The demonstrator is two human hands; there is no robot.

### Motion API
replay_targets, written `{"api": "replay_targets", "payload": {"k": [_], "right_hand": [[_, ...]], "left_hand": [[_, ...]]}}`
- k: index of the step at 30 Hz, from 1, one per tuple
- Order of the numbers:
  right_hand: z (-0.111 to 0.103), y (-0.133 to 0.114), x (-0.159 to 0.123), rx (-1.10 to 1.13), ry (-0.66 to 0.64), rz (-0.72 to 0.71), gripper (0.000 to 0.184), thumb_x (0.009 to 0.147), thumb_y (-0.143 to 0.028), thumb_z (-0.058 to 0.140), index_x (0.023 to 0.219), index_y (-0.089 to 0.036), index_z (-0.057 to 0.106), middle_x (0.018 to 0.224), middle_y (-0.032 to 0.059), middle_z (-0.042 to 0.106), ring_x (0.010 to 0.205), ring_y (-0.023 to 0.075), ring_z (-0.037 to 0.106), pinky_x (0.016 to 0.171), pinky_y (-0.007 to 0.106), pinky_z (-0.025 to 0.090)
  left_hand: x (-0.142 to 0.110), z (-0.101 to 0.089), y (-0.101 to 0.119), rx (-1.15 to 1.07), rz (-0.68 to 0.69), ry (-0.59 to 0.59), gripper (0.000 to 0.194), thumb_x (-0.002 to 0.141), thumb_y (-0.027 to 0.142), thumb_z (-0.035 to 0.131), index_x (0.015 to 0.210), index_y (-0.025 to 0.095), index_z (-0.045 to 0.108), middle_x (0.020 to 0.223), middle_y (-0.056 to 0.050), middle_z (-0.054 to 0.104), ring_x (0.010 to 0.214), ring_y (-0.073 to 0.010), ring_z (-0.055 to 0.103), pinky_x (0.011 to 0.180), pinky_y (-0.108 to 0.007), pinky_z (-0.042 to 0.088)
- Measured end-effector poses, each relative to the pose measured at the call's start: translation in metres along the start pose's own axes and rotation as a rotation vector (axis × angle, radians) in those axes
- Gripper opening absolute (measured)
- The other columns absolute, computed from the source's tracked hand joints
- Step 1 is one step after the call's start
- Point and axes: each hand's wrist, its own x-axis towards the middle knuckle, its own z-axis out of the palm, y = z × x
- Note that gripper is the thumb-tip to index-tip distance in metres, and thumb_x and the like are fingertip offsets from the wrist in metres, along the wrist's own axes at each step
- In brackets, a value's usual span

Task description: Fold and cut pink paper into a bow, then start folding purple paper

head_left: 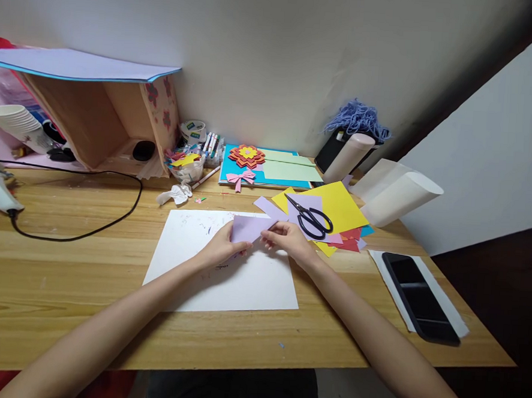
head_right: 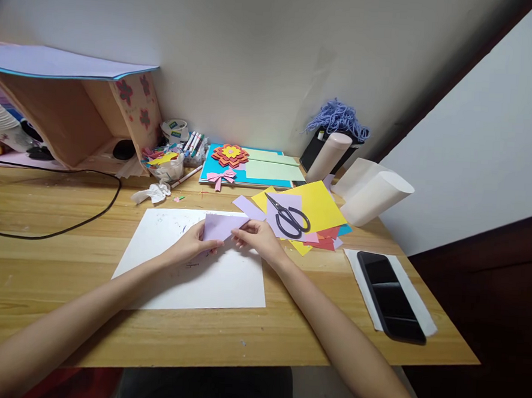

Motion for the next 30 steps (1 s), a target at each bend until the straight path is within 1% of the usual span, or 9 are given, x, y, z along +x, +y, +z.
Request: {"api": "replay_targets", "payload": {"k": [2,4,9,13,22,24,26,28,30], "right_hand": [[0.005,-0.002,-0.003,-0.017,-0.069,0.029,0.03,0.062,-0.036,0.073,0.074,-0.011,0.064,0.067,0.0036,0.065,0.055,0.01,0.057,0.055,0.023,0.047],[0.011,-0.001,-0.005,-0.026,-0.1,0.046,0.029,0.062,-0.035,0.073,0.074,-0.01,0.064,0.067,0.0038,0.064,0.055,0.0098,0.056,0.055,0.023,0.047],[0.017,0.005,-0.005,-0.035,-0.102,0.084,0.026,0.063,-0.032,0.071,0.071,-0.009,0.064,0.06,0.004,0.063,0.051,0.0103,0.056,0.05,0.022,0.046],[0.009,0.004,-0.002,-0.115,-0.076,0.071,0.019,0.065,-0.028,0.068,0.071,-0.01,0.063,0.06,0.0046,0.065,0.048,0.0096,0.055,0.048,0.021,0.045],[-0.031,-0.007,0.007,-0.141,0.107,0.029,0.018,0.064,-0.03,0.067,0.062,-0.013,0.062,0.06,0.0038,0.065,0.047,0.0075,0.052,0.042,0.017,0.039],[-0.037,-0.009,0.008,-0.121,0.174,0.02,0.019,0.064,-0.031,0.068,0.061,-0.013,0.061,0.06,0.0033,0.064,0.045,0.0067,0.05,0.043,0.018,0.04],[-0.038,-0.01,0.008,-0.075,0.204,-0.005,0.021,0.066,-0.034,0.066,0.064,-0.014,0.062,0.063,0.0036,0.064,0.049,0.0075,0.052,0.046,0.018,0.042],[-0.036,-0.011,0.008,-0.051,0.157,-0.021,0.024,0.069,-0.038,0.064,0.072,-0.014,0.064,0.071,0.0044,0.065,0.056,0.0091,0.056,0.05,0.019,0.044],[-0.029,-0.01,0.006,-0.088,0.042,-0.017,0.027,0.07,-0.04,0.064,0.081,-0.015,0.065,0.077,0.0043,0.065,0.06,0.0098,0.057,0.053,0.02,0.045]], "left_hand": [[-0.001,0.001,0.002,0.022,-0.001,0.005,0.041,0.066,0.03,0.065,0.1,0.012,0.051,0.075,-0.005,0.061,0.057,-0.0137,0.055,0.053,-0.025,0.042],[-0.002,0.002,0.003,0.047,0.012,0.007,0.043,0.066,0.033,0.065,0.101,0.012,0.051,0.08,-0.006,0.062,0.06,-0.0144,0.055,0.055,-0.026,0.042],[-0.002,0.002,-0.001,0.13,0.089,-0.006,0.047,0.068,0.033,0.062,0.108,0.011,0.05,0.091,-0.009,0.062,0.075,-0.0193,0.058,0.065,-0.029,0.044],[-0.001,0.0,0.0,0.173,0.112,-0.002,0.047,0.068,0.03,0.061,0.11,0.011,0.05,0.105,-0.011,0.06,0.091,-0.0232,0.056,0.076,-0.03,0.043],[0.002,-0.009,0.002,0.107,-0.002,0.005,0.056,0.067,0.029,0.061,0.118,0.009,0.047,0.096,-0.012,0.061,0.071,-0.0178,0.057,0.059,-0.027,0.044],[0.003,-0.01,0.002,0.086,-0.022,-0.002,0.057,0.067,0.031,0.061,0.118,0.01,0.047,0.095,-0.011,0.061,0.066,-0.0168,0.057,0.054,-0.026,0.043],[0.003,-0.011,0.003,0.088,-0.028,-0.01,0.057,0.066,0.031,0.061,0.117,0.01,0.047,0.096,-0.011,0.061,0.067,-0.0178,0.057,0.055,-0.027,0.043],[0.003,-0.012,0.003,0.117,0.005,-0.008,0.055,0.065,0.029,0.063,0.115,0.01,0.05,0.1,-0.011,0.061,0.078,-0.0206,0.058,0.061,-0.028,0.045],[0.003,-0.013,0.003,0.156,0.045,-0.008,0.051,0.063,0.027,0.064,0.111,0.011,0.053,0.102,-0.01,0.061,0.087,-0.0224,0.057,0.068,-0.028,0.045]]}}
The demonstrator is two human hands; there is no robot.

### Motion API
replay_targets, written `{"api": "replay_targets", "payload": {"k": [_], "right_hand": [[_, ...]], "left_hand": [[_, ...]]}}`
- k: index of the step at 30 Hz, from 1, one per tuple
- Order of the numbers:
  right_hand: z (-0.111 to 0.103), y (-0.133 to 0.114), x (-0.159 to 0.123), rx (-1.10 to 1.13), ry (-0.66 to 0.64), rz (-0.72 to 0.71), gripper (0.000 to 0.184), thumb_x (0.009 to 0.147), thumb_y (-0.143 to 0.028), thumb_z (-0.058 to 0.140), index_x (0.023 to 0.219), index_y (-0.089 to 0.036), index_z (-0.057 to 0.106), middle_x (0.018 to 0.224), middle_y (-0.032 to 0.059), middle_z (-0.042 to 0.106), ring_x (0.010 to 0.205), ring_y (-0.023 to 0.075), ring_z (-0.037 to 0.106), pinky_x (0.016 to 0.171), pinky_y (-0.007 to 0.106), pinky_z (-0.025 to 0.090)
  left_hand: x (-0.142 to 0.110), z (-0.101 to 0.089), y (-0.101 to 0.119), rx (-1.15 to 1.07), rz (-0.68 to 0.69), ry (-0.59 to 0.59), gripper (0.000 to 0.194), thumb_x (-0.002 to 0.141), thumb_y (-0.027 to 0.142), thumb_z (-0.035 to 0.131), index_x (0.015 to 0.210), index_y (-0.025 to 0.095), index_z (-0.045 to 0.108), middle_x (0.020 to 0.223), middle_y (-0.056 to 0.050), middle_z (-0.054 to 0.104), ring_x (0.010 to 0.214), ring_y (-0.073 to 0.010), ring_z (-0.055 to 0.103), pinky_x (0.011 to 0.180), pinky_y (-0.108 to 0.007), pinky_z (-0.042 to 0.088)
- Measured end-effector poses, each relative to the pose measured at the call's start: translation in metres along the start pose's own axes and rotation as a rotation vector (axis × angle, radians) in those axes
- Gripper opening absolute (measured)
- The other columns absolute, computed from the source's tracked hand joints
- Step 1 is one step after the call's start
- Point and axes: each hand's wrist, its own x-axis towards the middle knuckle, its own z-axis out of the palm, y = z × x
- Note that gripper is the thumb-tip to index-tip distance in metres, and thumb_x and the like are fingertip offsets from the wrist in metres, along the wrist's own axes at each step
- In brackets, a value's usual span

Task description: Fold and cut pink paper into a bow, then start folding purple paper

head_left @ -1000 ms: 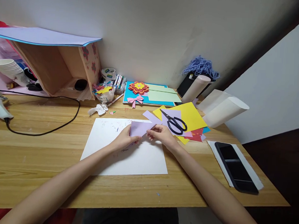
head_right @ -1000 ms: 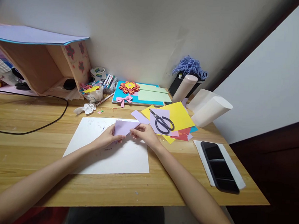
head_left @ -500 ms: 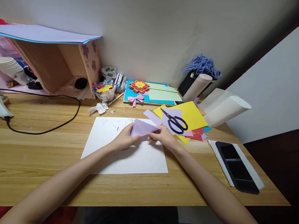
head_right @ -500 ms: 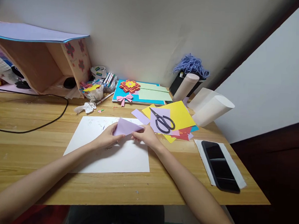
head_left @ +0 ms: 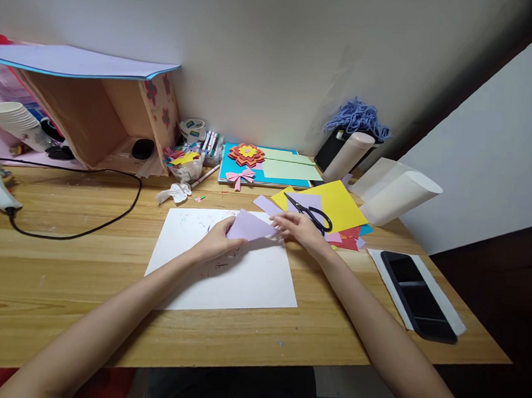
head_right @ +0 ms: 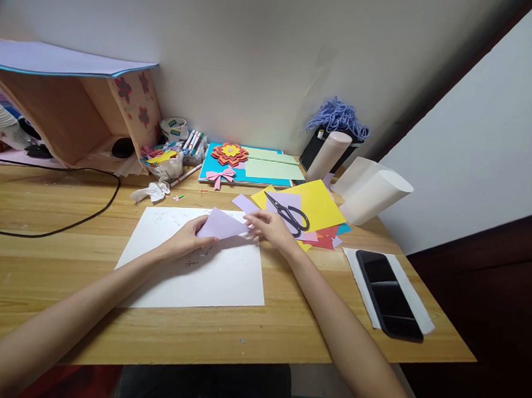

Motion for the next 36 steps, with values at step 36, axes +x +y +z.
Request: {"api": "replay_targets", "payload": {"k": [36], "right_hand": [[0.026,0.005,-0.01,-0.224,0.125,-0.231,0.027,0.081,-0.04,0.053,0.084,-0.016,0.066,0.08,0.0054,0.069,0.063,0.0154,0.062,0.061,0.028,0.051]], "left_hand": [[0.012,-0.012,0.003,-0.547,-0.243,0.09,0.036,0.08,0.04,0.051,0.099,0.01,0.054,0.103,-0.017,0.063,0.087,-0.0243,0.064,0.075,-0.038,0.052]]}}
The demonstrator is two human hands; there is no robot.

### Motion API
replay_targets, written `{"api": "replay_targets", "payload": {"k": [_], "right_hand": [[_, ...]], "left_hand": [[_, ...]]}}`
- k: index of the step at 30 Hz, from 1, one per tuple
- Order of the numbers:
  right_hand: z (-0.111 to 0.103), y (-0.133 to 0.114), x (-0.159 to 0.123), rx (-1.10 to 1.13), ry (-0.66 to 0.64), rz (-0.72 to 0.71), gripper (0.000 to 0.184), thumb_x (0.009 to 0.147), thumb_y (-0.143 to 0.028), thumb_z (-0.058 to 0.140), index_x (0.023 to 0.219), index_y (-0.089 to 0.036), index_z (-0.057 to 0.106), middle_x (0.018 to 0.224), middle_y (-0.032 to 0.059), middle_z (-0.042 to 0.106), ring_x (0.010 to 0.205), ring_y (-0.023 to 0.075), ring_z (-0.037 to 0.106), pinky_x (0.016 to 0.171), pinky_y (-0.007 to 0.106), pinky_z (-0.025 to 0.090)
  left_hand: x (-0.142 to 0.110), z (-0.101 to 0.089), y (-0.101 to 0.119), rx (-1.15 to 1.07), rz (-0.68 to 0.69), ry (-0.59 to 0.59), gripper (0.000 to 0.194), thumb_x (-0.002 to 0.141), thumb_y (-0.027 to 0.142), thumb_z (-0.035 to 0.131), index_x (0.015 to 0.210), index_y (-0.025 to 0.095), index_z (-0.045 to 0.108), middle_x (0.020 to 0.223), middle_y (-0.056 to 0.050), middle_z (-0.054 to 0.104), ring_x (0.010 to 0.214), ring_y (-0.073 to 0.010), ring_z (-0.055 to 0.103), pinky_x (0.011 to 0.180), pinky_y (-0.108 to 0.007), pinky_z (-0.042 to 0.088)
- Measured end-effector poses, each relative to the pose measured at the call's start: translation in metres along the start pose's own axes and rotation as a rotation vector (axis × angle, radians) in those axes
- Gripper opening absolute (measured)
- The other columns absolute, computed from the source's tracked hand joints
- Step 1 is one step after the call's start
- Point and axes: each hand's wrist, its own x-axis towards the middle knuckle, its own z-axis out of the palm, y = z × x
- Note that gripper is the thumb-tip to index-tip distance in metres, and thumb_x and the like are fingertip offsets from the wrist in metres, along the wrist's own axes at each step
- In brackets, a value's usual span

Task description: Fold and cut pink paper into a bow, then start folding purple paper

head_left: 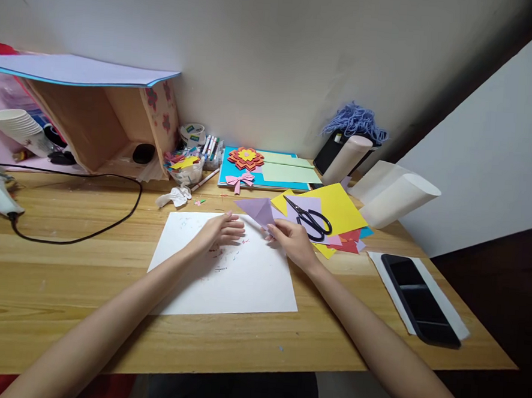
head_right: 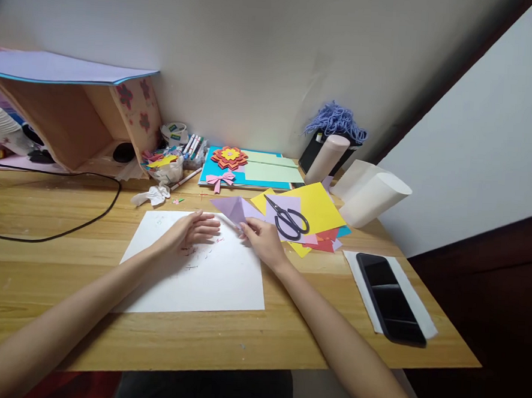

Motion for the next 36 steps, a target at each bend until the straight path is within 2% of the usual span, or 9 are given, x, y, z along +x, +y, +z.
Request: {"api": "replay_targets", "payload": {"k": [4,7,11,18,23,26,30,33,36], "right_hand": [[0.006,-0.002,-0.007,-0.185,-0.038,-0.196,0.024,0.084,-0.028,0.05,0.101,-0.023,0.066,0.089,0.0032,0.07,0.071,0.0173,0.065,0.07,0.03,0.051],[0.007,-0.002,-0.009,-0.237,-0.08,-0.27,0.029,0.084,-0.024,0.049,0.11,-0.027,0.062,0.102,0.0024,0.067,0.085,0.0195,0.064,0.078,0.034,0.05],[0.006,-0.003,-0.008,-0.181,-0.139,-0.229,0.032,0.079,-0.029,0.058,0.111,-0.027,0.061,0.112,0.0032,0.063,0.094,0.0213,0.061,0.076,0.034,0.052],[0.006,-0.005,-0.006,0.014,-0.2,-0.074,0.033,0.074,-0.039,0.062,0.102,-0.021,0.063,0.106,0.0058,0.064,0.076,0.0166,0.064,0.067,0.029,0.053],[0.007,0.001,-0.006,-0.051,-0.124,-0.075,0.025,0.081,-0.04,0.052,0.085,-0.018,0.063,0.081,0.0037,0.064,0.073,0.0164,0.06,0.063,0.026,0.049],[0.01,0.002,-0.007,-0.073,-0.109,-0.1,0.023,0.083,-0.037,0.049,0.083,-0.018,0.061,0.081,0.0044,0.063,0.077,0.018,0.059,0.069,0.028,0.047],[0.014,-0.001,-0.009,0.071,-0.095,-0.054,0.036,0.082,-0.034,0.05,0.116,-0.022,0.046,0.081,0.0027,0.063,0.07,0.0157,0.06,0.061,0.026,0.047],[0.011,-0.004,-0.01,0.071,-0.112,-0.109,0.053,0.082,-0.025,0.047,0.131,-0.028,0.028,0.091,0.0024,0.061,0.061,0.0112,0.056,0.055,0.023,0.045],[0.005,-0.006,-0.009,-0.068,-0.226,-0.256,0.043,0.079,-0.011,0.041,0.118,-0.028,0.05,0.098,0.0037,0.058,0.07,0.0117,0.055,0.061,0.024,0.046]], "left_hand": [[-0.004,0.006,-0.005,-0.177,-0.012,-0.195,0.04,0.082,0.044,0.048,0.101,0.009,0.055,0.112,-0.018,0.058,0.107,-0.0263,0.055,0.087,-0.039,0.048],[-0.004,0.004,-0.006,-0.221,0.001,-0.22,0.036,0.084,0.039,0.047,0.1,0.009,0.056,0.112,-0.017,0.059,0.108,-0.0252,0.054,0.091,-0.038,0.045],[-0.002,0.001,-0.006,-0.23,-0.001,-0.21,0.031,0.085,0.035,0.046,0.101,0.01,0.057,0.109,-0.015,0.061,0.103,-0.0232,0.057,0.093,-0.038,0.042],[-0.003,0.001,-0.007,-0.14,0.041,-0.253,0.036,0.081,0.038,0.051,0.102,0.011,0.056,0.104,-0.015,0.064,0.095,-0.0223,0.06,0.088,-0.036,0.043],[-0.001,0.001,-0.012,-0.151,-0.01,-0.125,0.023,0.073,0.024,0.051,0.09,0.011,0.058,0.091,-0.011,0.067,0.086,-0.0228,0.063,0.078,-0.034,0.047],[-0.004,0.001,-0.013,-0.105,0.005,-0.123,0.027,0.066,0.018,0.057,0.091,0.011,0.059,0.087,-0.01,0.068,0.081,-0.0235,0.064,0.071,-0.033,0.049],[-0.008,0.0,-0.012,0.035,0.07,-0.184,0.045,0.062,0.024,0.071,0.104,0.011,0.059,0.096,-0.013,0.067,0.085,-0.0254,0.063,0.071,-0.033,0.048],[-0.008,-0.001,-0.012,0.081,0.081,-0.125,0.054,0.058,0.032,0.075,0.106,0.011,0.059,0.1,-0.015,0.066,0.087,-0.0274,0.062,0.071,-0.034,0.049],[-0.006,-0.002,-0.013,0.103,0.07,-0.038,0.059,0.055,0.034,0.077,0.106,0.011,0.058,0.101,-0.015,0.065,0.087,-0.028,0.062,0.071,-0.035,0.049]]}}
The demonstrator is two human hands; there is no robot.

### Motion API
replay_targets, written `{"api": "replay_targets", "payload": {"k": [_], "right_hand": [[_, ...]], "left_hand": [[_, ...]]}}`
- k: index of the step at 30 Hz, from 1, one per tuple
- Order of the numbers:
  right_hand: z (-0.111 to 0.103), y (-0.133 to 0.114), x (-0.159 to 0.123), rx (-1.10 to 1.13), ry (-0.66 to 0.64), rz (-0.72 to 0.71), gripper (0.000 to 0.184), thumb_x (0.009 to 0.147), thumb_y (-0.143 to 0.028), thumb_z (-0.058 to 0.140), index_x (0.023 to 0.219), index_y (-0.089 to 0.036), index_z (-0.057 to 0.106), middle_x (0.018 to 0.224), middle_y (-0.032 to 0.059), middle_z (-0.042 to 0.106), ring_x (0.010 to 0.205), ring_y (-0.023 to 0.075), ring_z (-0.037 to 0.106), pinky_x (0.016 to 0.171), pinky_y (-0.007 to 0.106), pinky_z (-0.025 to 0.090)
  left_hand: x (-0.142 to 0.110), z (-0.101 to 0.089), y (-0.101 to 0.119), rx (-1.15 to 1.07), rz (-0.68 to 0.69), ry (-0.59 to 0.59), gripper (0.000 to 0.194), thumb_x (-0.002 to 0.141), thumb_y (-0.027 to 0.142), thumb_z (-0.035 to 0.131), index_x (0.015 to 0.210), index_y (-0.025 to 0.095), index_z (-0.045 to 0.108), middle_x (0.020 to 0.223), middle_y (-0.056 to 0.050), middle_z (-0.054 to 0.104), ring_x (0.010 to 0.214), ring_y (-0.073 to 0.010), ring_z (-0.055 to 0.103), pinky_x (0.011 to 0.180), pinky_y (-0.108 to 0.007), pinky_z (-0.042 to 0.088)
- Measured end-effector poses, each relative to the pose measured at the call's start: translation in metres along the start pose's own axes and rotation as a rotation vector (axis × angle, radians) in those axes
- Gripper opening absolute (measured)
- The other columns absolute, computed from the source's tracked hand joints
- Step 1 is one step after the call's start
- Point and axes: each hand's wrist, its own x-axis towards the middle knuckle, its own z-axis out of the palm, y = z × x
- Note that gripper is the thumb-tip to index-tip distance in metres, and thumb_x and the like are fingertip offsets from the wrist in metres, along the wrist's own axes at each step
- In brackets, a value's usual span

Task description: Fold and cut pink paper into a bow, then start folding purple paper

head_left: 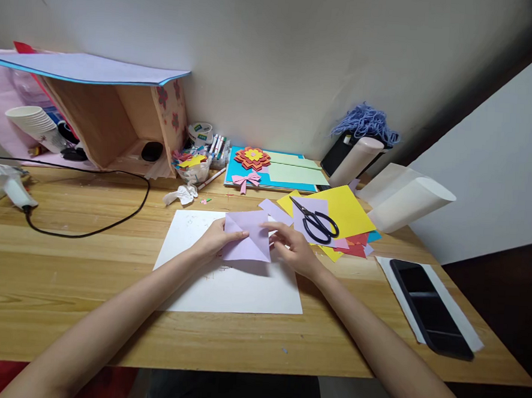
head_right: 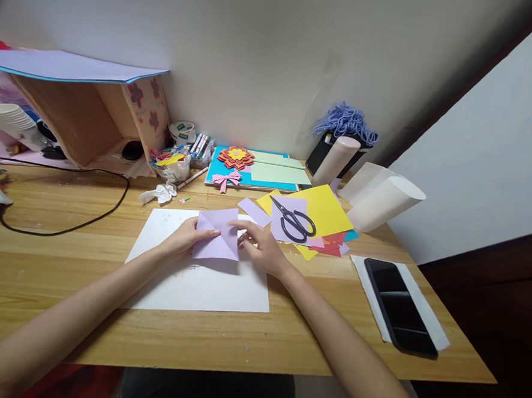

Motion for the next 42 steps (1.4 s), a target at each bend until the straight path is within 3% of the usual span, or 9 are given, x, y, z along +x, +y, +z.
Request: {"api": "replay_targets", "payload": {"k": [3,7,12,17,23,27,31,36,42], "right_hand": [[-0.003,0.001,0.001,-0.102,-0.117,-0.115,0.043,0.073,-0.004,0.038,0.103,-0.025,0.062,0.09,0.0044,0.057,0.081,0.0152,0.054,0.068,0.028,0.047],[0.0,0.005,0.002,-0.064,-0.061,-0.127,0.034,0.073,-0.007,0.048,0.097,-0.024,0.064,0.091,0.005,0.058,0.087,0.0174,0.055,0.072,0.03,0.048],[0.006,0.009,0.003,0.042,0.088,0.002,0.009,0.075,-0.026,0.06,0.079,-0.02,0.066,0.086,0.0045,0.058,0.081,0.0168,0.057,0.07,0.029,0.048],[0.01,0.013,0.007,0.22,0.188,0.197,0.023,0.075,-0.04,0.059,0.078,-0.018,0.062,0.081,0.0039,0.061,0.073,0.0163,0.058,0.066,0.028,0.049],[0.009,0.015,0.01,0.281,0.252,0.303,0.029,0.069,-0.043,0.064,0.079,-0.016,0.063,0.076,0.004,0.065,0.065,0.0166,0.059,0.064,0.029,0.048],[0.011,0.017,0.008,0.284,0.232,0.301,0.029,0.07,-0.043,0.064,0.079,-0.016,0.064,0.077,0.0044,0.066,0.068,0.0184,0.06,0.064,0.029,0.048],[0.014,0.015,0.007,0.312,0.242,0.284,0.027,0.07,-0.042,0.064,0.079,-0.016,0.063,0.079,0.0038,0.065,0.072,0.0178,0.059,0.066,0.028,0.046],[0.012,0.013,0.009,0.342,0.401,0.288,0.028,0.067,-0.039,0.068,0.062,-0.016,0.052,0.06,-0.0026,0.053,0.059,0.0113,0.051,0.059,0.023,0.04],[0.01,0.014,0.011,0.497,0.465,0.378,0.035,0.057,-0.036,0.076,0.073,-0.017,0.05,0.062,-0.0024,0.06,0.056,0.0111,0.054,0.055,0.022,0.039]], "left_hand": [[0.0,0.0,-0.001,0.007,0.004,0.014,0.059,0.055,0.034,0.077,0.105,0.012,0.058,0.101,-0.014,0.066,0.086,-0.0269,0.062,0.07,-0.033,0.049],[-0.001,0.001,-0.002,0.022,0.017,-0.008,0.055,0.057,0.033,0.076,0.105,0.012,0.058,0.101,-0.012,0.066,0.085,-0.025,0.062,0.07,-0.032,0.049],[0.0,0.001,-0.004,0.063,0.071,-0.047,0.046,0.061,0.034,0.073,0.1,0.012,0.061,0.099,-0.009,0.066,0.088,-0.0217,0.061,0.078,-0.031,0.046],[0.0,0.006,-0.002,-0.088,0.035,-0.153,0.04,0.068,0.034,0.069,0.102,0.014,0.062,0.107,-0.011,0.063,0.097,-0.0218,0.059,0.083,-0.031,0.047],[-0.006,0.011,0.005,-0.234,0.033,-0.21,0.055,0.077,0.056,0.049,0.109,0.013,0.058,0.109,-0.014,0.062,0.096,-0.0249,0.06,0.085,-0.037,0.046],[-0.009,0.016,0.001,0.077,0.167,-0.046,0.054,0.062,0.043,0.072,0.104,0.013,0.059,0.101,-0.011,0.064,0.09,-0.0228,0.06,0.079,-0.034,0.048],[-0.006,0.019,-0.009,0.169,0.156,0.131,0.045,0.062,0.042,0.071,0.093,0.011,0.061,0.087,-0.008,0.066,0.073,-0.0182,0.062,0.068,-0.031,0.051],[-0.003,0.02,-0.014,0.159,0.156,0.147,0.042,0.061,0.042,0.071,0.087,0.011,0.061,0.079,-0.005,0.067,0.064,-0.0156,0.061,0.063,-0.028,0.052],[-0.004,0.023,-0.011,0.123,0.134,0.151,0.041,0.06,0.04,0.072,0.087,0.011,0.061,0.084,-0.006,0.068,0.07,-0.0175,0.064,0.064,-0.029,0.053]]}}
